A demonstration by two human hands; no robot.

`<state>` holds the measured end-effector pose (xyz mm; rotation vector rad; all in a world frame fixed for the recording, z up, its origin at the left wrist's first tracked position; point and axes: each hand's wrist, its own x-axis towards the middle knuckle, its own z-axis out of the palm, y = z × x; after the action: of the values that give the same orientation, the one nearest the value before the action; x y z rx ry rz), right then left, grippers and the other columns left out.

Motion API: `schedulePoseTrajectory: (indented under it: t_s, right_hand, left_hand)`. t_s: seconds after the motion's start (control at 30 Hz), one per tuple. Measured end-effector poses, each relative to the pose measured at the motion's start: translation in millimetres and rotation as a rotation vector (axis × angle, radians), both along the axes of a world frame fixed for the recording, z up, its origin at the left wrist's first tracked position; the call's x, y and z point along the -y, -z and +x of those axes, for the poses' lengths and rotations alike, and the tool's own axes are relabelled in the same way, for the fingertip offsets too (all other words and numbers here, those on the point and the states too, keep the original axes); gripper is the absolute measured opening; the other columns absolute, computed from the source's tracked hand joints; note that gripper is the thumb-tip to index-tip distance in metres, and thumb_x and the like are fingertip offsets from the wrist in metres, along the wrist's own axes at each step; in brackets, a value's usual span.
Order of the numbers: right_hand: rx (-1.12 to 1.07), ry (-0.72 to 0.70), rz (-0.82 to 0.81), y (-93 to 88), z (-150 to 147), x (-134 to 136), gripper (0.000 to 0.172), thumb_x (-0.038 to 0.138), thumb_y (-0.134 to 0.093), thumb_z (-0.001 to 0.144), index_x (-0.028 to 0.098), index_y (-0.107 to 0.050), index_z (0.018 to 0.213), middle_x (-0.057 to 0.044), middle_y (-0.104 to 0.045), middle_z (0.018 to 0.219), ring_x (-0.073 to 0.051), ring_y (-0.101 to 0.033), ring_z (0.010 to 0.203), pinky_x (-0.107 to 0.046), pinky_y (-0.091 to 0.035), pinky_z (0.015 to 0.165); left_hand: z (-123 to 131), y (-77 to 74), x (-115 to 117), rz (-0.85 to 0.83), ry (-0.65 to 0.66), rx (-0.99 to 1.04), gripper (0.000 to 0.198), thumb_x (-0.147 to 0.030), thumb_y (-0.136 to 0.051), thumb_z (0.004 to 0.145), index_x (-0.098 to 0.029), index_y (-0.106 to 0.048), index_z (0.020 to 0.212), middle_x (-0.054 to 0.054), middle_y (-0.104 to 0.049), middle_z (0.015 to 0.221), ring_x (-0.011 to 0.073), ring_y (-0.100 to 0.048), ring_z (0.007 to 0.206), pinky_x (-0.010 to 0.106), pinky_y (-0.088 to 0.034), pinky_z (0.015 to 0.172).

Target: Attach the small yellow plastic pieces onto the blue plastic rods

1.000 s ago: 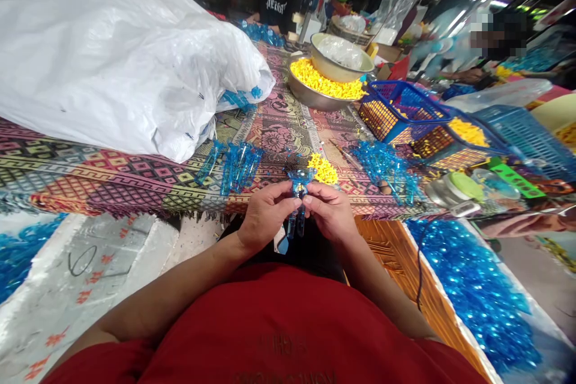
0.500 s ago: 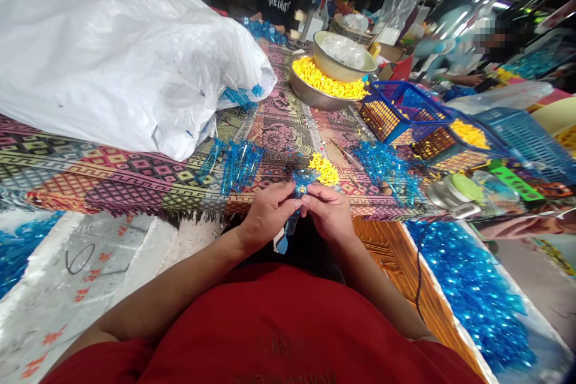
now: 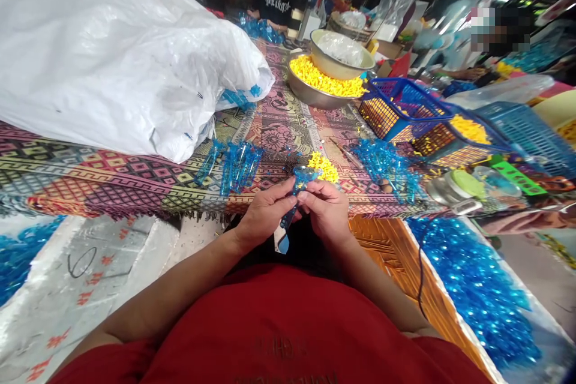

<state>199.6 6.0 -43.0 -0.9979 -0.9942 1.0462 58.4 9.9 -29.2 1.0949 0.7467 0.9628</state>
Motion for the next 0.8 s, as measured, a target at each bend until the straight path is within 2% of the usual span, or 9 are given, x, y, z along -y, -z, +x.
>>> schedulePoseTrajectory:
  t_s: [0.07, 0.17, 0.27, 0.33, 0.43, 0.5, 0.57, 0.73, 0.8]
  right_hand:
    - [0.008, -0.02, -0.013, -0.4, -2, 0, 0.02, 0.022, -0.08, 0.063, 0.019, -0.063, 0.072, 0.006, -0.056, 0.061, -0.006, -0.048, 0.047, -0.02, -0.04, 0.044]
    - [-0.013, -0.148, -0.064, -1.5, -6, 1, 0.018, 0.029, -0.077, 0.069, 0.019, -0.063, 0.077, 0.005, -0.057, 0.062, -0.007, -0.051, 0.043, -0.021, -0.042, 0.038]
    - [-0.077, -0.345, -0.142, -4.3, -9, 1, 0.022, 0.037, -0.072, 0.073, 0.019, -0.06, 0.08, 0.007, -0.054, 0.057, -0.008, -0.047, 0.034, -0.023, -0.041, 0.032]
    - [-0.118, -0.411, -0.183, -7.3, -7, 0, 0.025, 0.039, -0.072, 0.073, 0.019, -0.057, 0.076, 0.008, -0.052, 0.054, -0.007, -0.044, 0.031, -0.023, -0.04, 0.031]
    - [-0.152, -0.289, -0.16, -11.2, 1, -4, 0.029, 0.037, -0.077, 0.068, 0.019, -0.054, 0.07, 0.007, -0.053, 0.055, -0.006, -0.045, 0.037, -0.021, -0.041, 0.036]
    - [-0.132, -0.18, -0.133, -12.2, 6, -7, 0.03, 0.036, -0.079, 0.064, 0.018, -0.055, 0.068, 0.005, -0.056, 0.056, -0.007, -0.048, 0.045, -0.02, -0.042, 0.043]
    - [-0.108, -0.149, -0.131, -11.9, 8, -9, 0.031, 0.037, -0.079, 0.064, 0.018, -0.055, 0.066, 0.004, -0.056, 0.056, -0.007, -0.049, 0.048, -0.02, -0.042, 0.047]
    - [-0.142, -0.128, -0.128, -10.0, 4, -9, 0.031, 0.034, -0.08, 0.063, 0.018, -0.053, 0.063, 0.006, -0.054, 0.053, -0.007, -0.045, 0.046, -0.02, -0.037, 0.046]
    - [-0.16, -0.123, -0.143, -8.4, 1, -9, 0.031, 0.035, -0.08, 0.062, 0.018, -0.054, 0.064, 0.006, -0.053, 0.053, -0.007, -0.045, 0.046, -0.02, -0.037, 0.046]
  left_hand:
    - [1, 4.6, 1, -0.101, 0.054, 0.102, 0.055, -0.032, -0.059, 0.082, -0.018, -0.05, 0.135, 0.002, -0.065, 0.074, 0.0126, -0.06, 0.057, 0.024, -0.048, 0.054]
    - [4, 8.0, -1, -0.175, 0.067, 0.241, 0.058, -0.033, -0.062, 0.081, -0.017, -0.048, 0.135, 0.001, -0.063, 0.065, 0.0131, -0.06, 0.05, 0.021, -0.043, 0.043]
    - [6, 7.4, -3, -0.249, 0.047, 0.351, 0.067, -0.03, -0.065, 0.078, -0.018, -0.039, 0.139, 0.0, -0.064, 0.065, 0.0149, -0.061, 0.046, 0.02, -0.04, 0.036]
    - [7, 6.4, -2, -0.3, 0.037, 0.411, 0.07, -0.027, -0.066, 0.076, -0.019, -0.035, 0.137, 0.0, -0.065, 0.069, 0.0168, -0.062, 0.046, 0.021, -0.041, 0.036]
    - [6, 6.7, 3, -0.401, 0.089, 0.427, 0.052, -0.025, -0.067, 0.075, -0.017, -0.044, 0.121, 0.002, -0.064, 0.073, 0.0196, -0.067, 0.056, 0.024, -0.049, 0.045]
    - [3, 7.6, 10, -0.436, 0.118, 0.358, 0.035, -0.027, -0.064, 0.078, -0.016, -0.049, 0.108, 0.002, -0.062, 0.072, 0.0195, -0.068, 0.061, 0.026, -0.052, 0.051]
    - [1, 8.6, 16, -0.357, 0.098, 0.198, 0.026, -0.032, -0.058, 0.082, -0.014, -0.053, 0.1, 0.003, -0.06, 0.074, 0.0176, -0.066, 0.06, 0.027, -0.053, 0.052]
    - [-1, 11.5, 20, 0.221, 0.024, -0.38, 0.024, -0.031, -0.049, 0.087, -0.015, -0.061, 0.101, 0.003, -0.06, 0.074, 0.0136, -0.058, 0.058, 0.023, -0.046, 0.049]
    - [1, 14.4, 18, 0.349, -0.019, -0.501, 0.022, -0.028, -0.046, 0.088, -0.015, -0.062, 0.095, 0.003, -0.061, 0.071, 0.0136, -0.057, 0.059, 0.024, -0.044, 0.052]
